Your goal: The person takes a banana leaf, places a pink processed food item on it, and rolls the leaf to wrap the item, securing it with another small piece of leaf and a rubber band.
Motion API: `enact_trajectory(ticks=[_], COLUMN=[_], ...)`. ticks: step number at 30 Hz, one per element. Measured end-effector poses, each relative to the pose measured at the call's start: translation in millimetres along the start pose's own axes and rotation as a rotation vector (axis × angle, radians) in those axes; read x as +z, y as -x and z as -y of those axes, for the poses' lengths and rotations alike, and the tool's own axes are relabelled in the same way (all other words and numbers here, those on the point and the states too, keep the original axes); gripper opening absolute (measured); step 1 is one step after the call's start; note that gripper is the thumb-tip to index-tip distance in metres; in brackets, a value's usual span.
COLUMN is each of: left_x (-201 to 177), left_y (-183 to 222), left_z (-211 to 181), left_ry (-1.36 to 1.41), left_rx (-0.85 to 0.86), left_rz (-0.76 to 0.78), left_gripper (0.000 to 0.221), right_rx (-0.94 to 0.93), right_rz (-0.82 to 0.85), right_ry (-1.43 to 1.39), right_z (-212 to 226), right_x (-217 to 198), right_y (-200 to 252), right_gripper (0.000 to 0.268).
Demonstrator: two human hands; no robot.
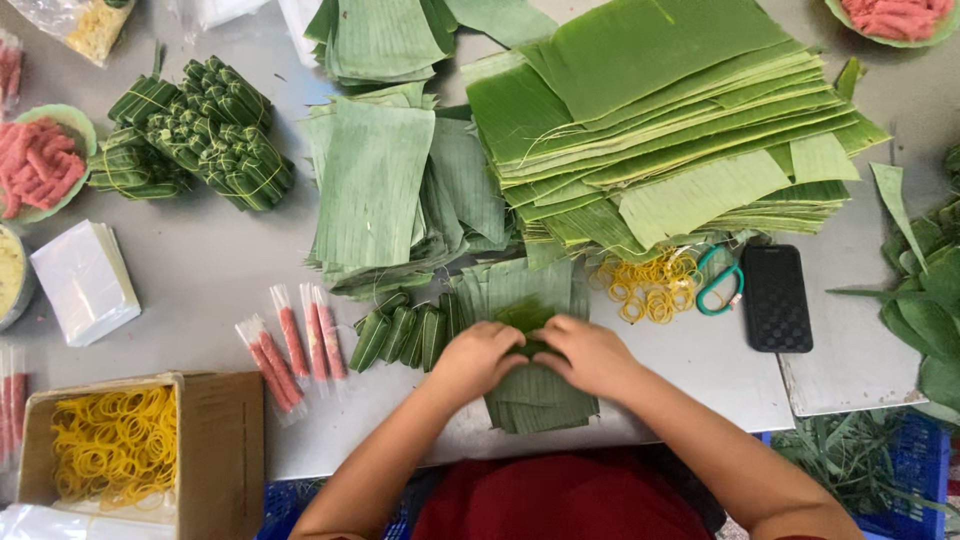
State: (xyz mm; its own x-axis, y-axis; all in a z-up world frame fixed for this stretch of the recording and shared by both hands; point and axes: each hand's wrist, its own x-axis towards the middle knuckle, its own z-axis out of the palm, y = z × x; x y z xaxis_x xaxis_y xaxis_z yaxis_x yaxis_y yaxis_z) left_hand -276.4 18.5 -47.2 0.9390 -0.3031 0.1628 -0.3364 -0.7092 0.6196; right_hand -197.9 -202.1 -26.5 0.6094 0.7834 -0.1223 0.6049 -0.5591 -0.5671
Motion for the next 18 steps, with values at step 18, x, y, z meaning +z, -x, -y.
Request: enact_trajectory(ticks=[18], left_x=[10], left_y=[44], left_z=[-42], left_ry=[-0.249], left_rx=[0.177], left_rz=[-0.007], left_gripper=[0.028], right_rx=[-0.188], right_rz=[-0.100], right_ry=[0.058], right_z=[-12], right_x=[25], right_y=[7], right_gripper=[0.035])
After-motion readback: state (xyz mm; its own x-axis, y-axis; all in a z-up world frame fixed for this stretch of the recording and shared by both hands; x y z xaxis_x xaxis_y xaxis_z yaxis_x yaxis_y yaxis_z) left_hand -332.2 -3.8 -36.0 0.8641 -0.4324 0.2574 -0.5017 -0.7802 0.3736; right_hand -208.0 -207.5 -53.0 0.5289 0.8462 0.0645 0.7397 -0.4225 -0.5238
